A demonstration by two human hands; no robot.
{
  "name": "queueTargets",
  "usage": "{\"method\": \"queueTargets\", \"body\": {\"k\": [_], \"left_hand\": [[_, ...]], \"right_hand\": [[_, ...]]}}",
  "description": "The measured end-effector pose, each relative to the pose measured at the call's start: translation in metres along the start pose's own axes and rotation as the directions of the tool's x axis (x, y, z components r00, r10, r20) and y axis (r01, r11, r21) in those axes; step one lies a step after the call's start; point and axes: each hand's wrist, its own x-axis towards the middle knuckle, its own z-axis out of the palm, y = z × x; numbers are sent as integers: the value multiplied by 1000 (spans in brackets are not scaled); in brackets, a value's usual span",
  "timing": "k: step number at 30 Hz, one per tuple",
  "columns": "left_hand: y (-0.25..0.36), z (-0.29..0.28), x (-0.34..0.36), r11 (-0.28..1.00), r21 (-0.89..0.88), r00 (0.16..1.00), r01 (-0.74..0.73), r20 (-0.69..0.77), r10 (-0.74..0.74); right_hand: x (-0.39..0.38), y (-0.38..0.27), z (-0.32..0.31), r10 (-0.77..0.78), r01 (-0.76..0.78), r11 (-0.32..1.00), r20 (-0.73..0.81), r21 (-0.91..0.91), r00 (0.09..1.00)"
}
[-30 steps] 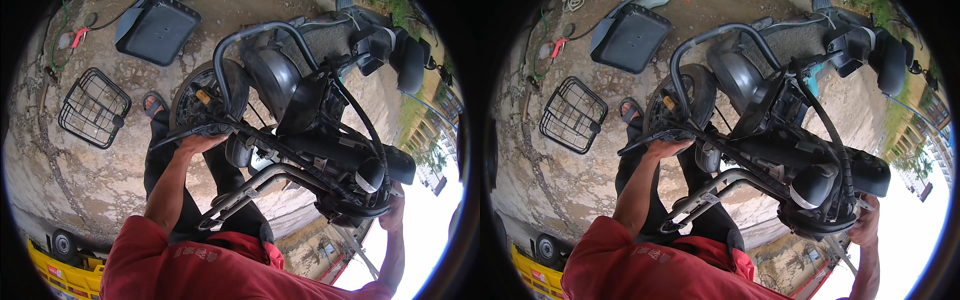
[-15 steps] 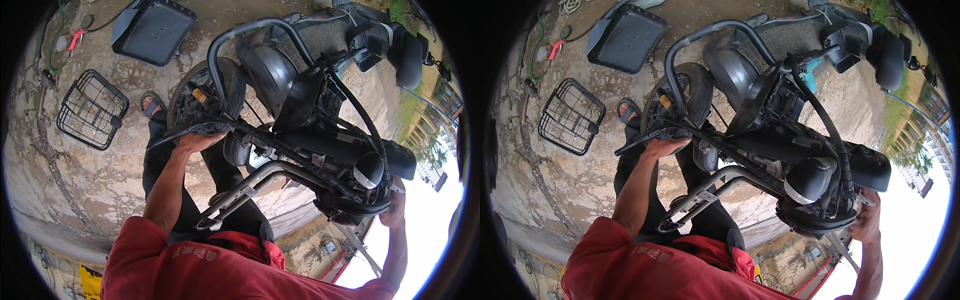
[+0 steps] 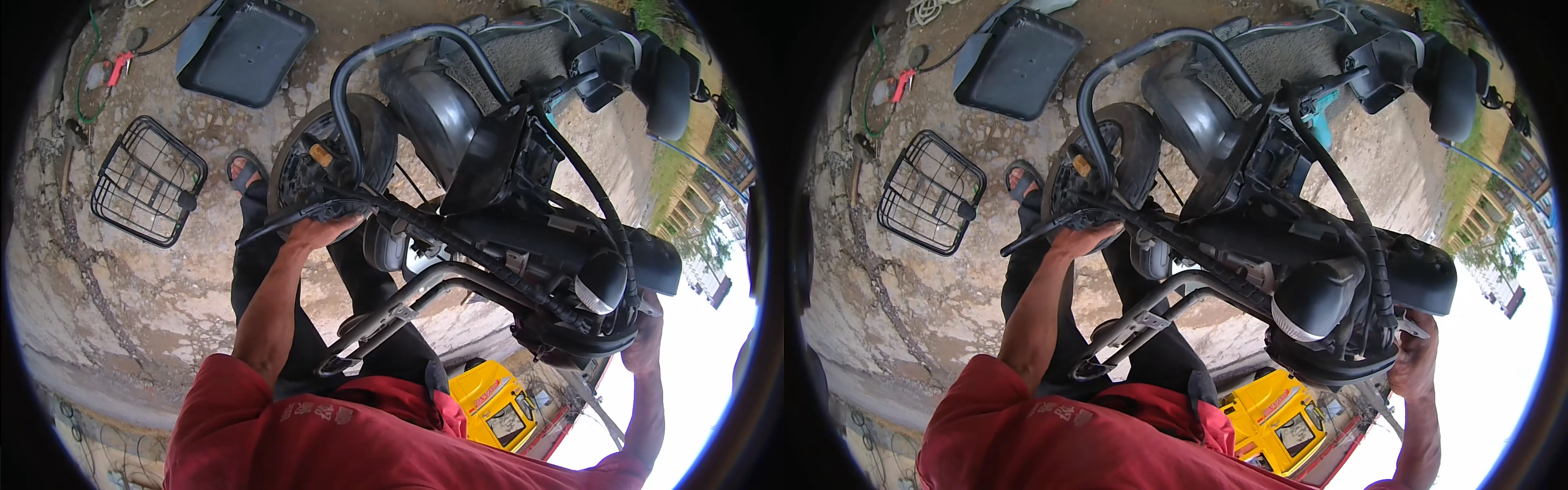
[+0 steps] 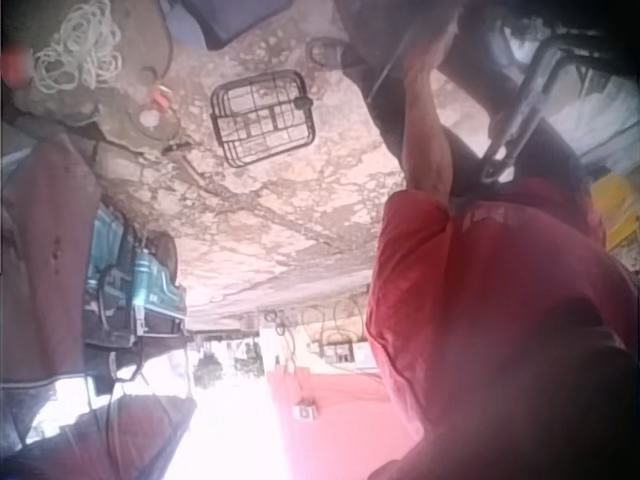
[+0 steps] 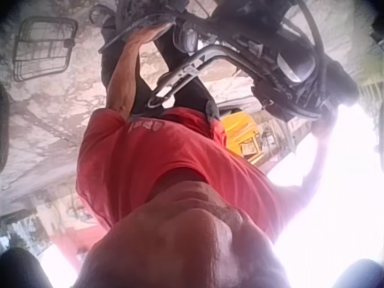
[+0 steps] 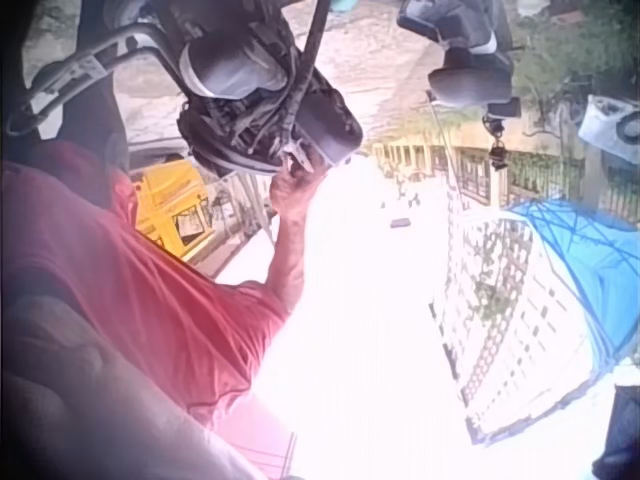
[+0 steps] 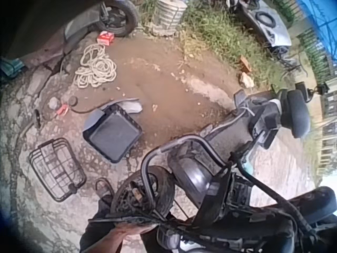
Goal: The person works on the front assembly of a scooter, manipulating wires and components around the handlebars and headlight area. They remove a plastic cover and adjust internal parts by hand.
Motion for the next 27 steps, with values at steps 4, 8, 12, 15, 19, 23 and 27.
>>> {"method": "queueTargets", "body": {"k": [4,8,12,15,19,23,27], "left_hand": [[15,-2,-3,1000,-2,1000,23,-13,-23],[6,0,0,999,-33,999,-16,-39,14],[24,-3,-6,1000,25,997,-13,-71,15],[14,3,-6,999,16,993,-31,-111,33],[11,3,-6,1000,-2,994,4,-111,-4],[21,-1,-7,998,-33,995,45,-82,-47],[16,-1,-8,994,48,991,102,-89,-98]], "right_hand": [[4,5,-2,-107,109,992,37,-63,994],[3,4,-4,-69,71,995,28,-76,997],[-2,3,-4,47,-47,999,-7,-11,999],[-2,6,-2,19,-20,998,9,66,1000],[-4,8,0,-6,5,996,11,92,1000],[-6,4,13,-125,125,992,-1,22,992],[-1,5,3,-171,170,967,13,-191,985]]}}
